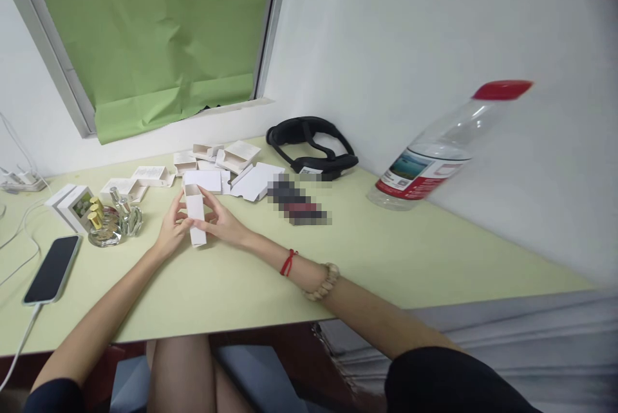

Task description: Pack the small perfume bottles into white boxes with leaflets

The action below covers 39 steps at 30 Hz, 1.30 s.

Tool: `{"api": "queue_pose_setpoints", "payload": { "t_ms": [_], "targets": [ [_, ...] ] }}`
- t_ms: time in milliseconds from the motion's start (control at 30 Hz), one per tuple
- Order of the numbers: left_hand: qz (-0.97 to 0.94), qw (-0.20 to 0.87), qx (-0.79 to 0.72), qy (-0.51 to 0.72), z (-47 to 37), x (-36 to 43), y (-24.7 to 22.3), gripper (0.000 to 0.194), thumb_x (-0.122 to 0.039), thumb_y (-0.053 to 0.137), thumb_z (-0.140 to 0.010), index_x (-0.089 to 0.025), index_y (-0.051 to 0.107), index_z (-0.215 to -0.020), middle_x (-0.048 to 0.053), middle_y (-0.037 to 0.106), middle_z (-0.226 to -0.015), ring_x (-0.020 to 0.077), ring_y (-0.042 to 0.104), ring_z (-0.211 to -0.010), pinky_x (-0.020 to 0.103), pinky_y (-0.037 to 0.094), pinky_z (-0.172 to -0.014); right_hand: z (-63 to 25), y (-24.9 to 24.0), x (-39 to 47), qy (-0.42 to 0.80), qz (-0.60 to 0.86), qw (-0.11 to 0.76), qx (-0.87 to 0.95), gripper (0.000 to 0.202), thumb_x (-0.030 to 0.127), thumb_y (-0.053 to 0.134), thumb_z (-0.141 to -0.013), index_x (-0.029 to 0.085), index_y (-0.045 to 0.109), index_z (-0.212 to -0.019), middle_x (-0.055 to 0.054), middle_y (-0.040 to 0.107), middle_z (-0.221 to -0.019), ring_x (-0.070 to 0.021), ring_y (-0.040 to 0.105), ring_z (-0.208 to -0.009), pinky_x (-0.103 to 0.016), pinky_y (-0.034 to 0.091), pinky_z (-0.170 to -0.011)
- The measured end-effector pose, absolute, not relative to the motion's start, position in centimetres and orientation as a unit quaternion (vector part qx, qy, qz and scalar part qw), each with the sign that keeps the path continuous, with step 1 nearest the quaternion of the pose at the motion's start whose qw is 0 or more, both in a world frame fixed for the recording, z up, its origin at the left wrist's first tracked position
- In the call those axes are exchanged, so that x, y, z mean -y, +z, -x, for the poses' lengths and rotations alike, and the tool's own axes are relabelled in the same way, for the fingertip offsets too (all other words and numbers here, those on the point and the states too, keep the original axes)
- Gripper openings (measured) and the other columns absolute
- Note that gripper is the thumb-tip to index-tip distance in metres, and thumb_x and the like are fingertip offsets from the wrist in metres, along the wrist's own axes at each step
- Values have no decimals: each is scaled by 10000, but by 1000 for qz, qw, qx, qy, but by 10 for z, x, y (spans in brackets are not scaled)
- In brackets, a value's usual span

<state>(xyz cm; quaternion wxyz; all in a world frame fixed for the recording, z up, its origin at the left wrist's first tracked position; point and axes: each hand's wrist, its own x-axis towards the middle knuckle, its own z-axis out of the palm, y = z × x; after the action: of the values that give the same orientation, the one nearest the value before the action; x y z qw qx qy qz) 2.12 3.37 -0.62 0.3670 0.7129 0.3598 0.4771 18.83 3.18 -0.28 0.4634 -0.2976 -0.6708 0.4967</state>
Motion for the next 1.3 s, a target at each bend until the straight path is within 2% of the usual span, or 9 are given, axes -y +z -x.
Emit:
{"api": "queue_pose_setpoints", "payload": {
  "t_ms": [233,400,567,700,833,967,1100,1200,1300],
  "targets": [
    [-769,312,-381,407,-15,-31,-4,815,-682,581,-773,-224,445,-1432,127,567,-1267,220,631,-951,334,549,-785,-187,-9,-35,520,277,490,643,950,585,725,-681,313,250,-1458,-65,579,-1178,-180,607,-869,-335,566,-734],
    [-865,182,-342,318,-8,-31,-2,1133,-686,768,-553,-227,330,-1491,150,480,-1441,335,498,-1302,443,450,-1058,-187,-9,-37,498,282,528,627,917,574,753,-648,291,328,-1409,-50,620,-1086,-218,608,-960,-363,559,-791],
    [-913,102,-319,234,-7,-30,-2,1273,-693,787,-504,-221,200,-1530,157,435,-1488,332,457,-1350,398,494,-1025,-194,-6,-44,496,341,552,577,592,632,672,-684,219,583,-1098,-51,658,-902,-205,608,-780,-335,534,-656],
    [-909,48,-341,234,-6,-31,-4,965,-590,707,-728,-236,265,-1510,135,582,-1355,276,612,-1195,339,555,-907,-198,-4,-49,524,366,518,568,514,645,643,-686,197,622,-938,-61,657,-832,-186,582,-678,-307,487,-550],
    [-900,11,-374,222,-2,-34,-7,632,-474,644,-840,-228,466,-1394,105,695,-1149,237,698,-1004,315,578,-804,-194,-6,-48,512,349,511,595,617,594,714,-632,196,564,-1079,-54,650,-896,-203,609,-794,-334,527,-669],
    [-892,-23,-407,198,-2,-37,-10,383,-324,575,-898,-247,574,-1273,86,688,-1145,232,664,-1076,338,578,-842,-192,-10,-45,452,367,479,657,915,485,804,-576,206,380,-1337,-93,639,-1101,-221,639,-897,-374,543,-762],
    [-863,-72,-464,188,-7,-41,-10,475,-158,489,-870,-188,507,-1344,116,591,-1333,262,465,-1348,417,481,-1046,-193,-7,-41,348,451,429,701,1101,403,825,-569,227,202,-1460,-165,537,-1344,-264,662,-950,-429,536,-821],
    [-788,-134,-571,188,-9,-45,-7,590,-224,507,-842,-38,423,-1395,224,463,-1440,359,309,-1431,516,315,-1156,-193,-1,-38,286,507,383,718,1124,381,811,-587,197,157,-1482,-199,529,-1363,-328,660,-1006,-484,513,-870],
    [-710,-173,-660,175,-10,-52,-3,626,-258,482,-836,16,403,-1393,280,424,-1448,412,285,-1428,577,211,-1168,-192,4,-35,260,531,362,721,1104,389,796,-609,171,158,-1484,-205,569,-1317,-369,640,-1070,-502,497,-895]
  ]
}}
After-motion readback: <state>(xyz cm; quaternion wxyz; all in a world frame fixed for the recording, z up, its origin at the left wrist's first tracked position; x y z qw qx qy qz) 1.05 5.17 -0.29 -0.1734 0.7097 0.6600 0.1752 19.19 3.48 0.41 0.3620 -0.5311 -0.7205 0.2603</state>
